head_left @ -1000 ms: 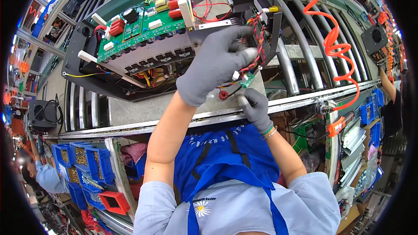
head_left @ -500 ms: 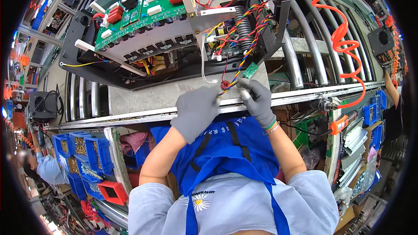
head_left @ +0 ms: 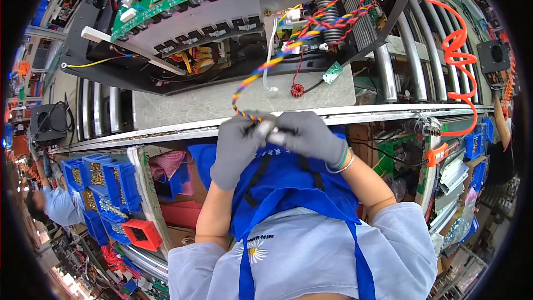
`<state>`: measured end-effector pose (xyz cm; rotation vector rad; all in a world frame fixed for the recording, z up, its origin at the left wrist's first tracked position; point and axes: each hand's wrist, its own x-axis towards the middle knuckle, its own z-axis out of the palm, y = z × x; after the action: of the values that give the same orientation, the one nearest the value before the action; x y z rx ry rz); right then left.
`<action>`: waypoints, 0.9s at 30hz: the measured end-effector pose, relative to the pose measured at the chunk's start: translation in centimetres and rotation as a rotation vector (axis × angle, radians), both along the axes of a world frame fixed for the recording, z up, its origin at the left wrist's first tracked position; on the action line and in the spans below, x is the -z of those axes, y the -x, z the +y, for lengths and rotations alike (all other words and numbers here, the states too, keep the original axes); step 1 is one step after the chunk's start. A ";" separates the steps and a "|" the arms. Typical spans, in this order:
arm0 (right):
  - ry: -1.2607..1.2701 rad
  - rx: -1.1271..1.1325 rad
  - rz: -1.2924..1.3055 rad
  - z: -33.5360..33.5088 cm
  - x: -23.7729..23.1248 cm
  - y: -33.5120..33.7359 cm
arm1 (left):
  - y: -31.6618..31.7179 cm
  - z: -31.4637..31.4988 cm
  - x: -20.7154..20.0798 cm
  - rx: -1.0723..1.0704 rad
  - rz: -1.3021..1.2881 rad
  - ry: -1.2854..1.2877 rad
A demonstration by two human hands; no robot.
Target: The person places small electronic components into a bag, then moves to a workbench to assemble a larger electronic device. They connect various wires to a circuit board, secure components, and adjust the device's position on the assembly line.
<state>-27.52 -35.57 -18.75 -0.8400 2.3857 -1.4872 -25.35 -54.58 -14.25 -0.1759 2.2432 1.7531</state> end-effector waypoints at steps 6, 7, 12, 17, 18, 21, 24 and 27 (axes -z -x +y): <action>0.203 0.301 -0.395 3.0 -1.5 0.0 | 2.7 2.6 2.6 -0.022 -0.036 -0.314; 0.240 0.353 -0.418 3.1 -2.0 0.0 | 3.0 3.0 2.6 -0.043 -0.037 -0.367; -0.011 0.425 0.045 3.8 -1.8 0.0 | 3.3 4.3 2.7 -0.012 0.009 -0.298; -0.315 0.300 0.590 5.5 -1.6 0.3 | 4.2 4.6 2.6 0.118 -0.118 -0.233; -0.329 0.280 0.615 6.0 -1.5 0.4 | 4.4 4.8 2.5 0.146 -0.154 -0.228; -0.369 0.243 0.673 7.9 -1.0 0.5 | 5.2 5.6 2.2 0.245 -0.249 -0.234; -0.354 0.242 0.705 9.4 -0.7 0.6 | 6.0 6.7 1.9 0.337 -0.271 -0.233; -0.282 0.266 0.716 10.6 -0.3 1.0 | 7.1 7.8 0.9 0.418 -0.284 -0.202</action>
<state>-28.54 -24.94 -18.44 -1.1632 3.2322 -0.9720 -32.43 -46.78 -15.17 0.0785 1.7400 1.5969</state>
